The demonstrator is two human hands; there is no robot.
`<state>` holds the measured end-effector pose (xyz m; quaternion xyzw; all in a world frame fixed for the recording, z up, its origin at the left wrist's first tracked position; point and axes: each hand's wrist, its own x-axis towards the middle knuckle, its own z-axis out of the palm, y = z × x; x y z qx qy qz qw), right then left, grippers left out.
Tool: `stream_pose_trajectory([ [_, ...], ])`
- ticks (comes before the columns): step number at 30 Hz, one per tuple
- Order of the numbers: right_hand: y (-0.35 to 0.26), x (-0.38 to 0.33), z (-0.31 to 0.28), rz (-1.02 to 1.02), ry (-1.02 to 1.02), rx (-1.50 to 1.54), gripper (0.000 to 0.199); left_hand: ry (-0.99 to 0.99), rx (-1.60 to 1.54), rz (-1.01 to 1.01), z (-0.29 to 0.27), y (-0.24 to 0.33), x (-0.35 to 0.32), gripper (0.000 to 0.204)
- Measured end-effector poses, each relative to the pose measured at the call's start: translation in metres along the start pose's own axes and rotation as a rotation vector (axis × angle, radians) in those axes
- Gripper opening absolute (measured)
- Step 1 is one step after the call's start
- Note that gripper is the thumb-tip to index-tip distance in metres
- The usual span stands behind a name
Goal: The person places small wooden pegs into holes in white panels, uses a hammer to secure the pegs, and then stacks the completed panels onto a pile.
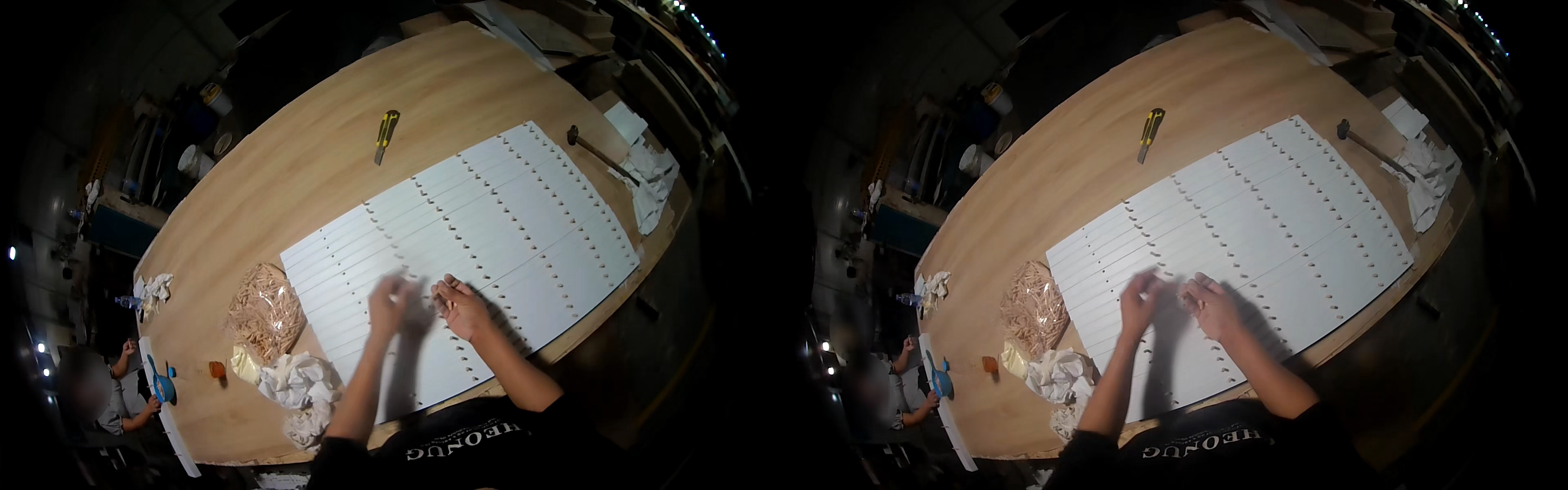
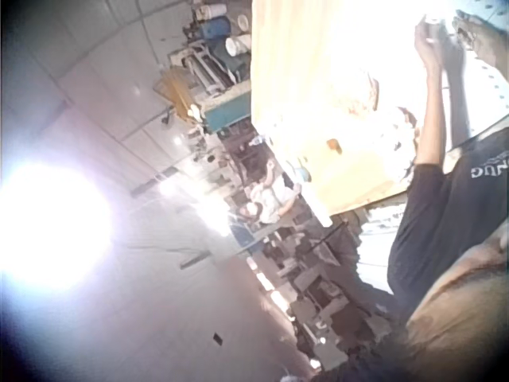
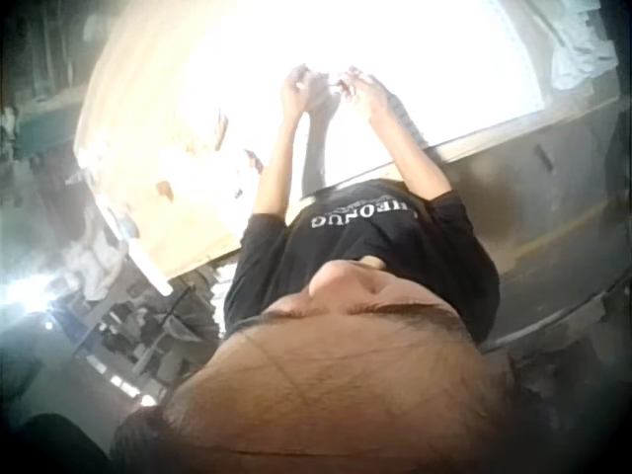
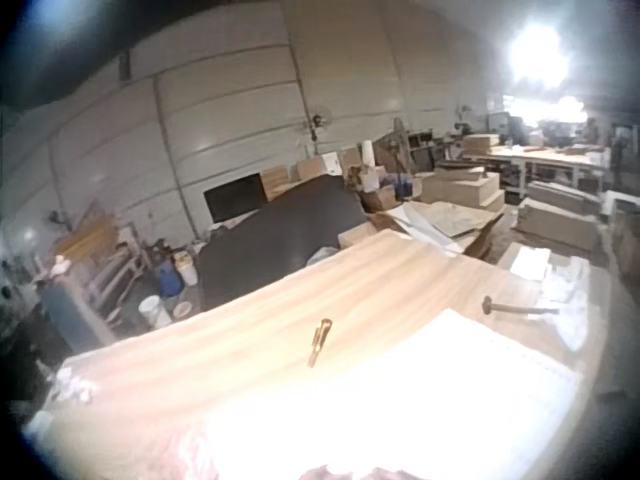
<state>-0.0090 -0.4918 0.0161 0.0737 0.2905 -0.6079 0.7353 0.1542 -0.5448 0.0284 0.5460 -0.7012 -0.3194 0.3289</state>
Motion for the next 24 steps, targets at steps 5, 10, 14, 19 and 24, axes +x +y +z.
stream_pose_trajectory([
  [5,0.025,-0.001,-0.001,0.071,-0.156,-0.113,0.012,-0.017,-0.218,0.021,-0.01,0.024,-0.05,0.032],
  [10,0.055,0.001,0.01,0.161,-0.109,-0.206,0.011,0.047,-0.067,0.105,-0.043,0.029,-0.061,0.022],
  [14,0.065,-0.008,0.028,0.276,-0.035,-0.404,0.034,0.237,-0.219,-0.27,-0.062,-0.019,-0.061,0.012],
  [19,0.069,-0.004,0.016,0.266,-0.169,-0.554,0.056,0.156,-0.116,-0.334,-0.076,-0.064,-0.042,0.013],
  [24,0.058,-0.007,0.014,0.227,-0.184,-0.515,0.049,-0.03,0.361,-0.076,-0.075,-0.065,-0.032,0.011],
])
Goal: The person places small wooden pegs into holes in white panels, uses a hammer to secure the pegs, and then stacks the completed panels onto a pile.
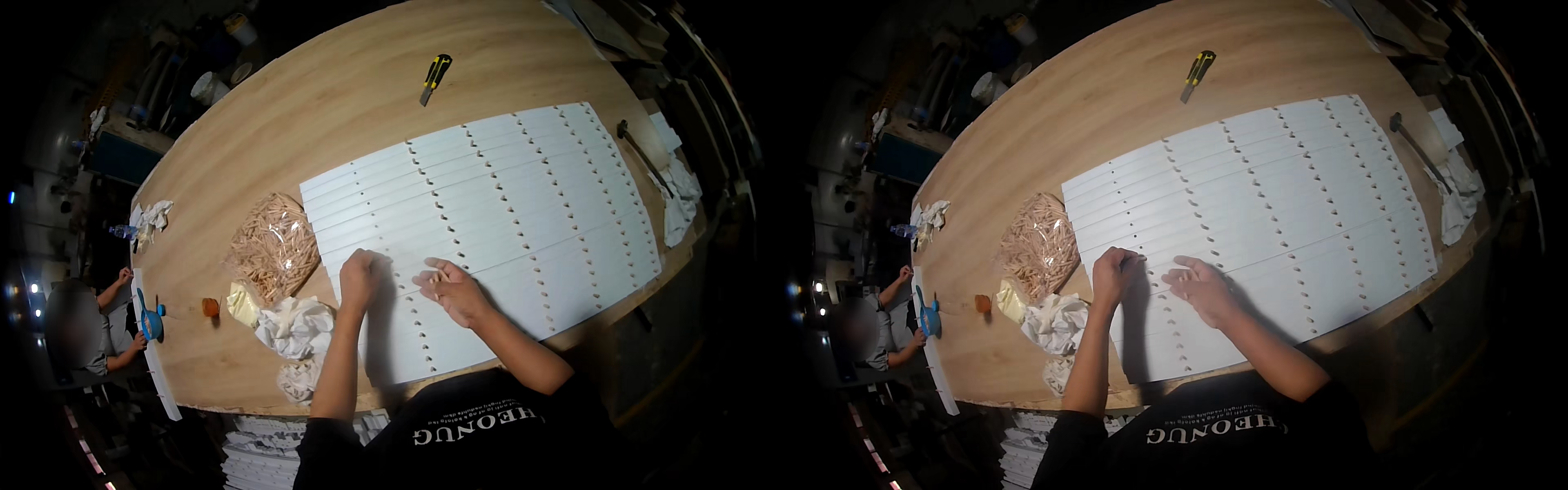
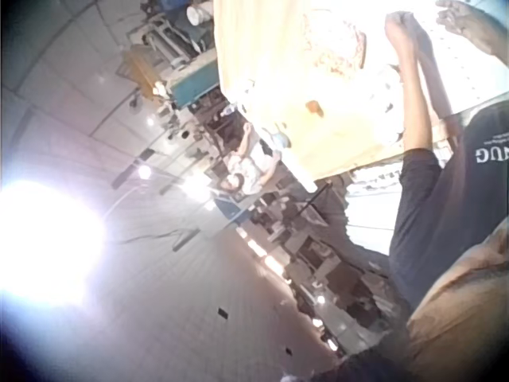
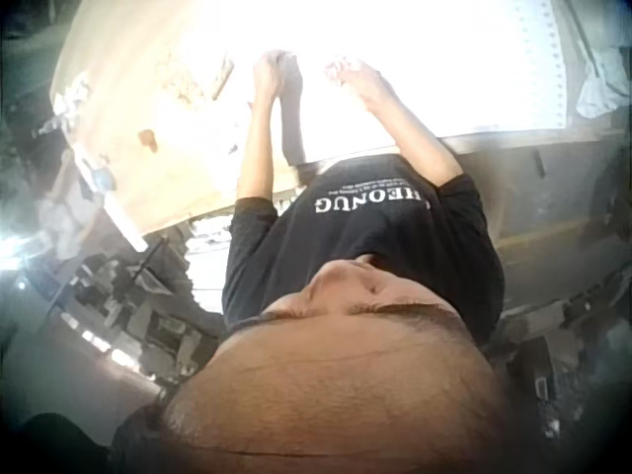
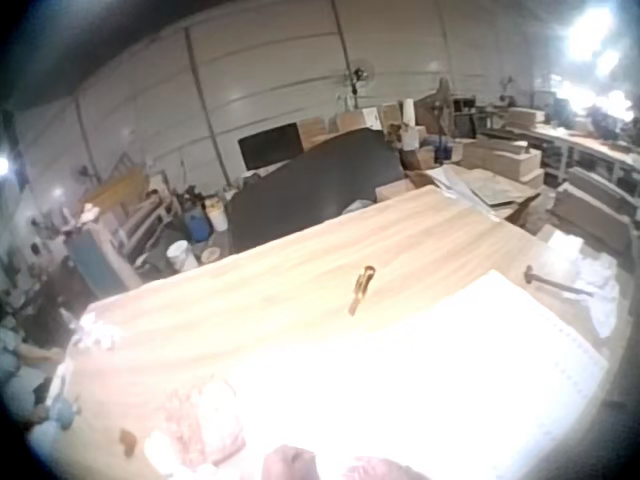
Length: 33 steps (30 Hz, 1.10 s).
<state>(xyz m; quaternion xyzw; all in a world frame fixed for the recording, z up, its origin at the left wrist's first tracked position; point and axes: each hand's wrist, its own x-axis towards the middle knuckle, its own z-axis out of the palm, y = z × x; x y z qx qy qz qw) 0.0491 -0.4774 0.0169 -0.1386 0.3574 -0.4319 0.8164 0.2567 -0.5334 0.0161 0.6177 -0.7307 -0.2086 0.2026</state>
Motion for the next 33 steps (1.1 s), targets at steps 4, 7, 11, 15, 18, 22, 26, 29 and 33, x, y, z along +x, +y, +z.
stream_pose_trajectory([
  [4,0.001,0.004,-0.007,0.011,0.038,0.02,0.046,-0.206,0.307,0.175,-0.008,0.027,0.013,0.01],
  [7,-0.001,0.006,0.004,0.039,0.119,0.093,0.048,-0.291,0.439,0.242,-0.001,0.032,0.016,0.013],
  [11,0.001,0.006,0.004,0.04,0.159,0.199,0.051,-0.362,0.445,0.217,-0.016,0.046,0.016,0.018],
  [15,0.01,0.013,-0.015,0.038,0.127,0.282,0.041,-0.014,0.0,0.227,-0.01,0.063,-0.028,0.024],
  [18,0.014,0.014,-0.006,0.052,0.118,0.237,0.038,-0.042,-0.219,0.203,-0.005,0.08,-0.05,0.023],
  [22,0.011,0.011,0.005,0.134,0.122,0.151,0.045,0.056,-0.346,0.138,-0.002,0.054,-0.043,0.014],
  [26,0.001,0.009,0.018,0.106,0.136,0.102,0.047,0.202,-0.455,-0.192,-0.001,0.004,-0.006,0.011],
  [29,0.004,0.013,0.009,0.057,0.096,0.042,0.049,0.192,-0.33,-0.172,0.0,-0.011,0.01,0.012],
  [33,0.001,0.007,0.0,0.014,0.073,0.0,0.046,0.085,-0.014,-0.045,0.0,-0.009,0.021,0.011],
])
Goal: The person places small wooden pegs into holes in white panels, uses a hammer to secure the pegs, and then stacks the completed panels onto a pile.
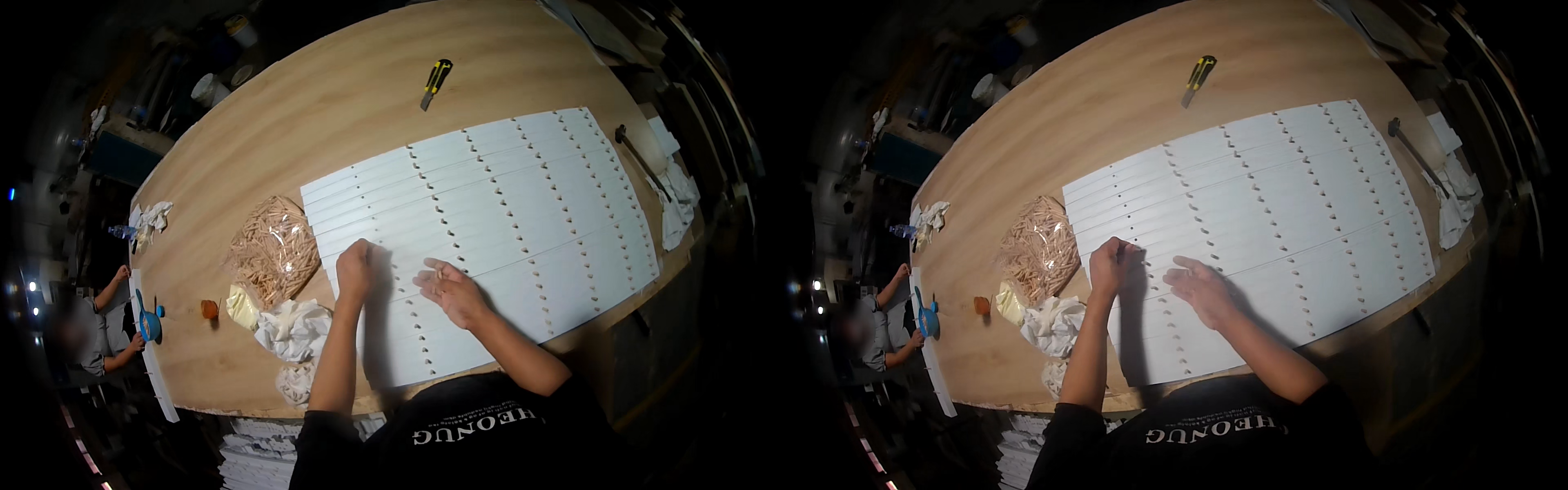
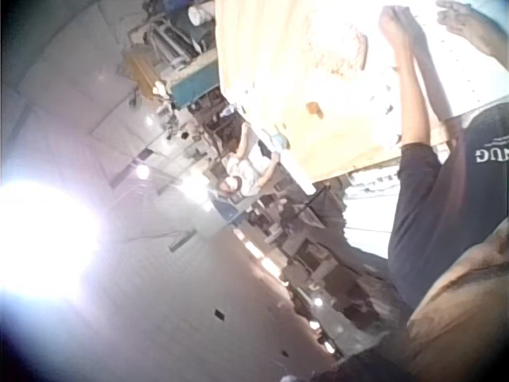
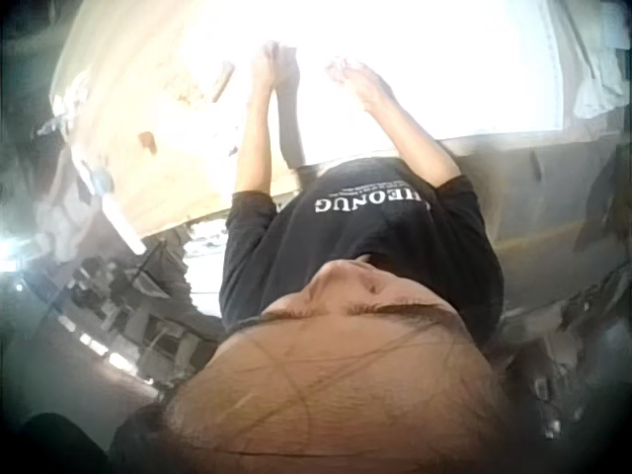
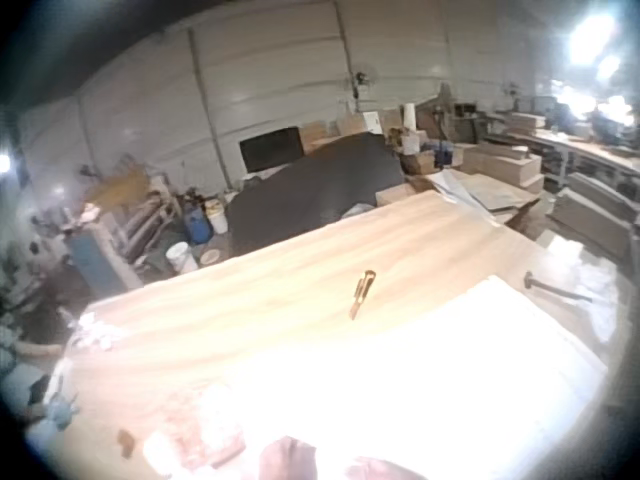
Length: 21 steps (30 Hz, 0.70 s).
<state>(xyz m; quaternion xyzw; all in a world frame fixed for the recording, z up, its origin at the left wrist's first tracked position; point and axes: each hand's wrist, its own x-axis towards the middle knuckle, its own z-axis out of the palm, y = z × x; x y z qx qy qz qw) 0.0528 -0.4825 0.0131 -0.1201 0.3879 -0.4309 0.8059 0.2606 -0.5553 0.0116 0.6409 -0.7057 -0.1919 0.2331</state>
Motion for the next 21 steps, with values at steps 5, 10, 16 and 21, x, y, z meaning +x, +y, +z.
stream_pose_trajectory([
  [5,-0.004,-0.003,0.001,-0.033,0.043,-0.147,0.041,-0.035,0.065,0.146,0.005,0.001,0.003,0.01],
  [10,0.0,0.004,-0.003,-0.067,0.055,-0.125,0.03,-0.032,0.015,0.163,0.009,0.002,0.001,0.009],
  [16,-0.005,0.006,-0.001,-0.025,0.088,0.036,0.022,-0.135,0.217,0.13,0.006,0.009,0.006,0.01],
  [21,-0.005,0.005,-0.005,-0.025,0.041,0.124,0.021,-0.093,-0.306,0.141,-0.01,0.063,-0.031,0.02],
])
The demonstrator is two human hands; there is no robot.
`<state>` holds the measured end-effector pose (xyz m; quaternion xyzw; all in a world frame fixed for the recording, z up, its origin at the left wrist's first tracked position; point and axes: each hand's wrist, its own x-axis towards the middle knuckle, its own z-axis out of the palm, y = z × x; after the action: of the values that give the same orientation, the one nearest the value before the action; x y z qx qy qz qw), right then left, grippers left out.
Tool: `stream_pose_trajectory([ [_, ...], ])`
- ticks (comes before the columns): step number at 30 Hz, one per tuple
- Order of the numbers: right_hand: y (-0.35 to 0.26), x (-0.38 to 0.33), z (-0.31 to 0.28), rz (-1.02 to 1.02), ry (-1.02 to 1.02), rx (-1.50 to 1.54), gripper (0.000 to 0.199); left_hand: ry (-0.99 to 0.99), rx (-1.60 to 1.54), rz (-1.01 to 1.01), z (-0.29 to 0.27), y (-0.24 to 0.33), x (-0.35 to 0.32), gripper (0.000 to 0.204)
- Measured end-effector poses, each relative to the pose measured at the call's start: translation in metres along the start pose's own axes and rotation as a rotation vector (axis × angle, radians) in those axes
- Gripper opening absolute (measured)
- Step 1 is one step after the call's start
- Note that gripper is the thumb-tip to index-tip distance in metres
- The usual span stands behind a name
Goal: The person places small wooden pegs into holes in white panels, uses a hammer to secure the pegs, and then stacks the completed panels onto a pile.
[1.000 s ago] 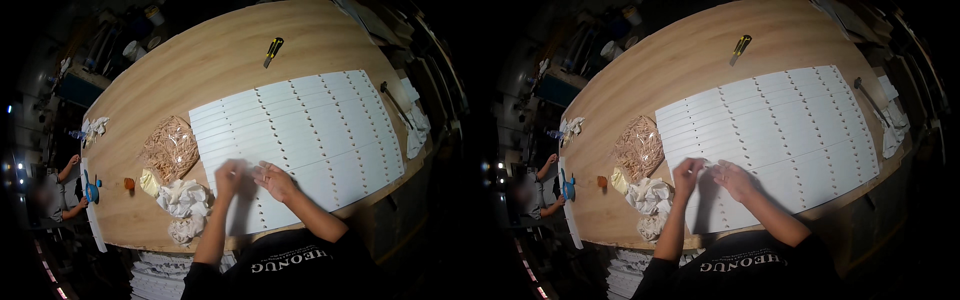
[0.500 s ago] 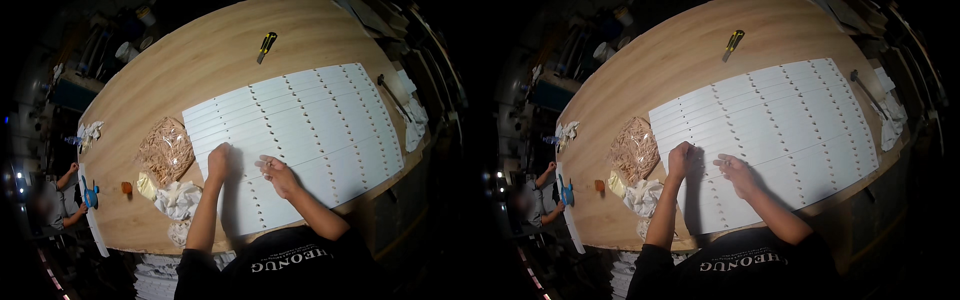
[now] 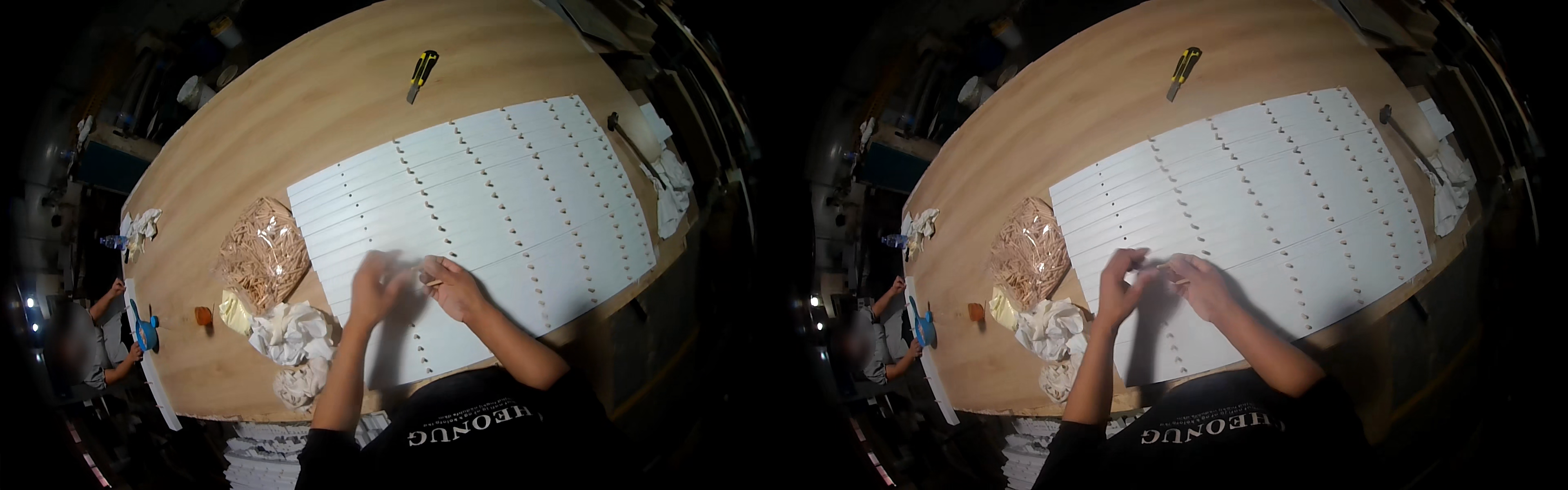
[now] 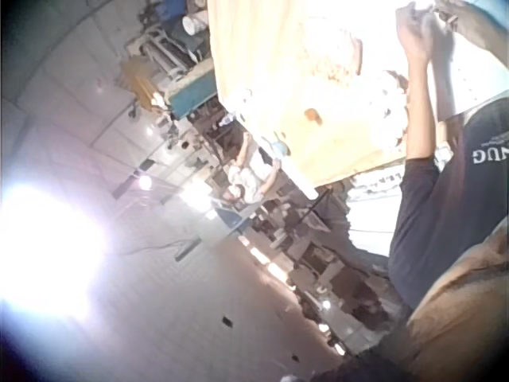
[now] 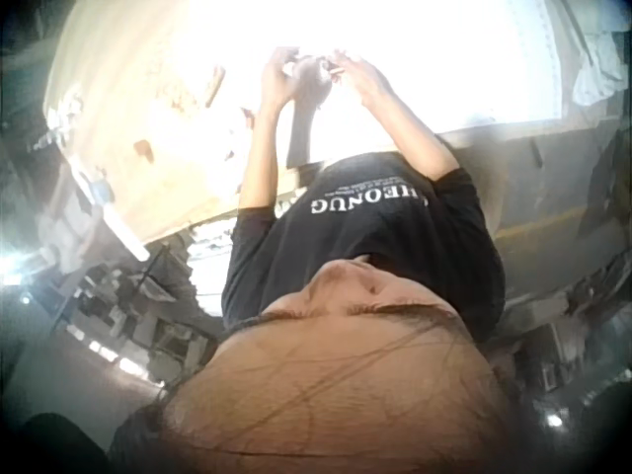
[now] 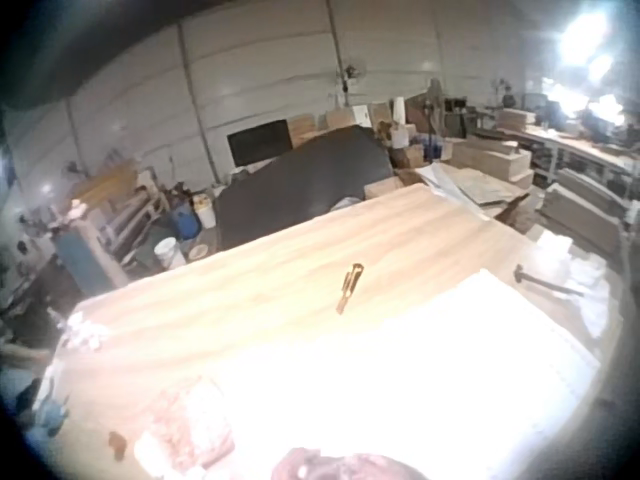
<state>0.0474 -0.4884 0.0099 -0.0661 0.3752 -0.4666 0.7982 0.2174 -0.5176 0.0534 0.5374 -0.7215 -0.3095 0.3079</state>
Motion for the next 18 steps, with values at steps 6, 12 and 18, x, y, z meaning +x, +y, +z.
stream_pose_trajectory([
  [6,0.01,0.003,0.008,0.058,-0.033,0.02,0.026,0.097,-0.261,-0.238,0.009,-0.037,-0.008,0.013],
  [12,0.005,0.003,0.013,0.031,-0.058,-0.039,0.046,0.223,0.015,-0.315,-0.018,-0.072,0.033,0.017],
  [18,0.004,0.003,0.0,0.025,-0.043,-0.062,0.046,0.036,0.331,-0.18,-0.02,-0.079,0.045,0.016],
])
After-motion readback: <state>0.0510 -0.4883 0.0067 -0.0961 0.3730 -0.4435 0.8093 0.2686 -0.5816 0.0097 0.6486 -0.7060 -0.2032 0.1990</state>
